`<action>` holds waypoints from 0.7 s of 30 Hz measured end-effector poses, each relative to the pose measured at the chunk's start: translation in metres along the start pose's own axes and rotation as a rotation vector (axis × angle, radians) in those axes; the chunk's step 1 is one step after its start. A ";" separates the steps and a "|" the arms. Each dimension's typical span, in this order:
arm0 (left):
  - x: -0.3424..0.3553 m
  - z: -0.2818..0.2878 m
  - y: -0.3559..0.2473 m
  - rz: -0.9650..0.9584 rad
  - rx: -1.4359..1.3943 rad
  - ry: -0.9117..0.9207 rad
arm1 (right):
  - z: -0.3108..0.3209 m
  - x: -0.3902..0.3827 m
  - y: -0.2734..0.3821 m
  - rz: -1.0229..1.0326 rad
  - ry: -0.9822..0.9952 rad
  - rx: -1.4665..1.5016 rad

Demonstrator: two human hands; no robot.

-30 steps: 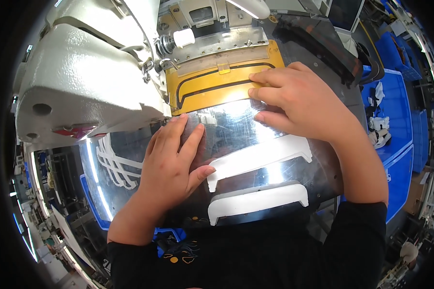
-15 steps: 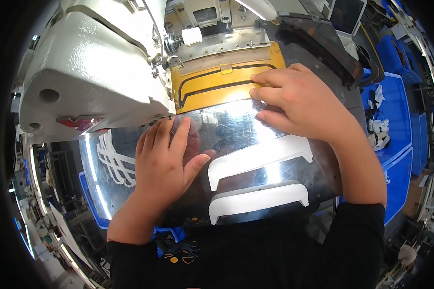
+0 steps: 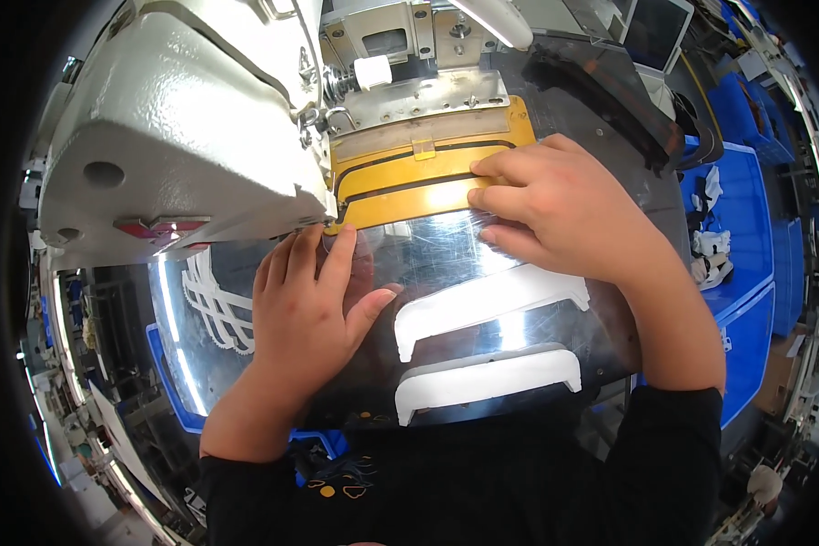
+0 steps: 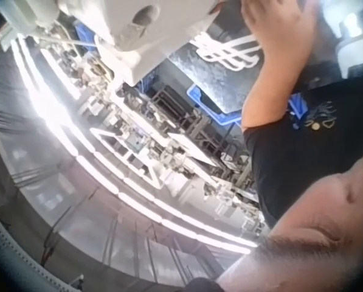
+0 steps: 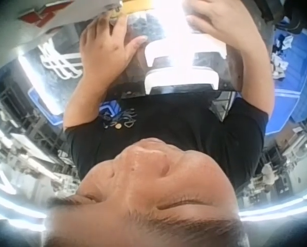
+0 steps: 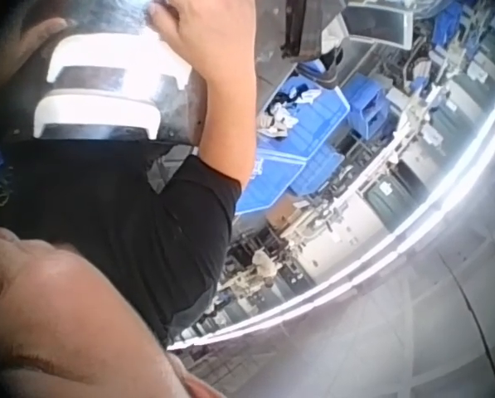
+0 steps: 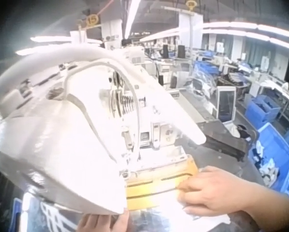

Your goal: Aligning and sewing curved fabric components and toothed straps using an industrial sewing machine.

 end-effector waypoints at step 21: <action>-0.003 0.000 0.033 0.020 -0.124 0.050 | -0.012 0.001 0.003 0.036 -0.040 0.017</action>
Point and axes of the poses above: each hand's wrist, its own x-axis towards the middle knuckle, its own z-axis out of the back of the hand, y = z × x, the point moved 7 cm from there along x, towards the middle knuckle
